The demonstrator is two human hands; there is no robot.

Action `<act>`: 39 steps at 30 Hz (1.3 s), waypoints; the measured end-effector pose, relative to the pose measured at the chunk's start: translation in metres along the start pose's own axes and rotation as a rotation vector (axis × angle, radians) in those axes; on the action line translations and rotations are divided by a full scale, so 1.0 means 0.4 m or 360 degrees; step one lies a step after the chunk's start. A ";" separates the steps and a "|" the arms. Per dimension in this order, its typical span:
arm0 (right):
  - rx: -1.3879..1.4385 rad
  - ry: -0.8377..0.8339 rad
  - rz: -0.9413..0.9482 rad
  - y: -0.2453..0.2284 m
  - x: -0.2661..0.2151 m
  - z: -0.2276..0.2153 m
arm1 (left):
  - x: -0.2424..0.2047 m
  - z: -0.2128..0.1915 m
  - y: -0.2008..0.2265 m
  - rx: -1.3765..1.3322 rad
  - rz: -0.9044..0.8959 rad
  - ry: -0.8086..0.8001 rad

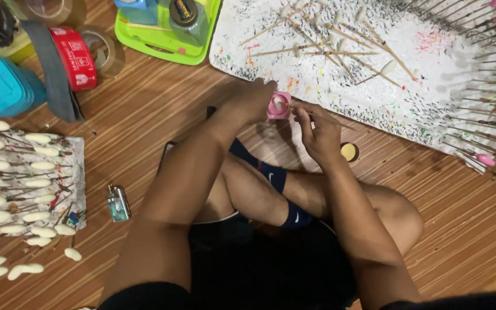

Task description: Painting the tips of fishing floats and placing them in a drying rack

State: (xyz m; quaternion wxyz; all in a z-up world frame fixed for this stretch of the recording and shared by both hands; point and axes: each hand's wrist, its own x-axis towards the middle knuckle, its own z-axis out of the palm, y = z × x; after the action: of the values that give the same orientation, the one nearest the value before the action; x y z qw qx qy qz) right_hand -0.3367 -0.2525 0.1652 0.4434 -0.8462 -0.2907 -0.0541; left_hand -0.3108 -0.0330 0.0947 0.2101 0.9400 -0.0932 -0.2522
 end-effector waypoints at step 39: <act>-0.0146 -0.0158 0.0010 -0.028 -0.003 0.011 | -0.160 -0.231 0.061 -0.0647 -0.0269 0.0259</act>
State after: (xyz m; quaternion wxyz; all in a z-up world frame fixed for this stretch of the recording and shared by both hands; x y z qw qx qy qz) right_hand -0.3445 -0.2448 0.1701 0.3893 -0.8681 -0.3069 -0.0241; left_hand -0.3198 -0.0044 0.2060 0.3799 0.9001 0.0559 -0.2060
